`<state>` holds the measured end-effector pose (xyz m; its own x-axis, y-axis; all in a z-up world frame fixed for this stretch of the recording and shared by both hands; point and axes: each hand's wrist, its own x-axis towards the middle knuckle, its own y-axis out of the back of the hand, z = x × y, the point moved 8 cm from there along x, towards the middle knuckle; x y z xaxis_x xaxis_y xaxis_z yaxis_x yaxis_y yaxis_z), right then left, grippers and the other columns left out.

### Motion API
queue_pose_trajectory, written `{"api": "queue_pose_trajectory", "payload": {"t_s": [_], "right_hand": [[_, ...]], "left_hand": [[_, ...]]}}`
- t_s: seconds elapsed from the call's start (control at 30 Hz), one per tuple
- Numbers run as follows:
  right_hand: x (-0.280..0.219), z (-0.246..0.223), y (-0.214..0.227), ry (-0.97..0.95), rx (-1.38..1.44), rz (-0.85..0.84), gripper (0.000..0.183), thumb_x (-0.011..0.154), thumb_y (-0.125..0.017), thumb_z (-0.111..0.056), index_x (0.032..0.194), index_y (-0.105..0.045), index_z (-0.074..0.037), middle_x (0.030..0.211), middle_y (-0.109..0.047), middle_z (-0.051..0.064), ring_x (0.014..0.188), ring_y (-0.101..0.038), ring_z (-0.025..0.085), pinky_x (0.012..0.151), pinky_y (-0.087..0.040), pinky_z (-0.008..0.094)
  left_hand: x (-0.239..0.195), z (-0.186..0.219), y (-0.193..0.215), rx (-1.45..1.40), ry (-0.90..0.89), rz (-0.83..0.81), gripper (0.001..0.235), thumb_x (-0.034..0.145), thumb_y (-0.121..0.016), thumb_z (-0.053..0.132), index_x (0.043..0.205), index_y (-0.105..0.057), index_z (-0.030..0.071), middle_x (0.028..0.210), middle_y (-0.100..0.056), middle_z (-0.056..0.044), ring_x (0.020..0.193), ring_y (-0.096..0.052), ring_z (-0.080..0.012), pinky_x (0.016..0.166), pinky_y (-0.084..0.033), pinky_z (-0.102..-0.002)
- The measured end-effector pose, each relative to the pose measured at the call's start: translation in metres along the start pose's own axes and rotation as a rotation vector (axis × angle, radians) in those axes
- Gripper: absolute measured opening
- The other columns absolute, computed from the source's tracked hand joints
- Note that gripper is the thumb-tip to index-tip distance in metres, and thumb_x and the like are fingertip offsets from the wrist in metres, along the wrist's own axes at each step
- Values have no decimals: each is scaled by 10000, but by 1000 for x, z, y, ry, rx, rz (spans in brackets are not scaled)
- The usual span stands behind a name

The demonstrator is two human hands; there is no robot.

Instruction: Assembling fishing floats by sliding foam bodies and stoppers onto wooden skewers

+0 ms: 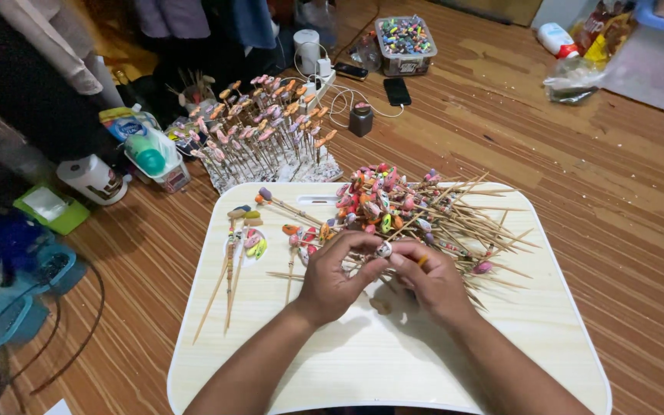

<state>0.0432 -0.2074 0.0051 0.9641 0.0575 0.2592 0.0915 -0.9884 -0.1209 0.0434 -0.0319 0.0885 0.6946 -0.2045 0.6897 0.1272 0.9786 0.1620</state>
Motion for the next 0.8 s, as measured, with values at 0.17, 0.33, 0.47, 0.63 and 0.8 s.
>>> {"api": "queue_pose_trajectory", "payload": {"t_s": [0.17, 0.33, 0.47, 0.63, 0.8], "right_hand": [[3, -42, -9, 229, -319, -46, 194, 908, -748, -93, 1078, -816, -27, 1015, -748, 168, 906, -660, 223, 819, -518, 350], [4, -50, -4, 373, -366, -5, 175, 784, -864, -44, 958, -853, -53, 913, -800, 141, 810, -733, 227, 758, -562, 315], [2, -47, 0, 269, -234, 38, 169, 761, -868, 21, 851, -726, -2, 858, -811, 168, 719, -726, 198, 658, -566, 294], [6, -34, 7, 152, -280, 124, 466, 710, -919, -8, 1109, -679, 13, 916, -708, 103, 753, -632, 132, 620, -538, 235], [0, -71, -18, 481, -594, 20, 335, 828, -836, -156, 1157, -802, -110, 999, -799, 96, 821, -742, 241, 736, -580, 326]], "left_hand": [[-1, -2, 4, 47, 32, 56, 184, 869, -834, 199, 1023, -798, 103, 835, -770, -73, 778, -760, -206, 736, -617, -321], [0, -2, 4, -50, 46, 48, 125, 884, -816, 198, 977, -816, 113, 829, -774, -94, 772, -748, -203, 733, -597, -351], [-2, -9, 0, -70, 113, -17, 135, 903, -800, 208, 995, -806, 109, 826, -767, -95, 784, -743, -199, 758, -587, -351], [-6, -5, -8, -58, 151, -62, 159, 945, -750, 219, 1041, -792, 99, 795, -774, -106, 793, -770, -254, 765, -600, -378], [-7, -8, -11, -31, 175, -94, 144, 980, -697, 174, 1060, -759, 72, 767, -774, -126, 742, -766, -240, 719, -605, -402]]}}
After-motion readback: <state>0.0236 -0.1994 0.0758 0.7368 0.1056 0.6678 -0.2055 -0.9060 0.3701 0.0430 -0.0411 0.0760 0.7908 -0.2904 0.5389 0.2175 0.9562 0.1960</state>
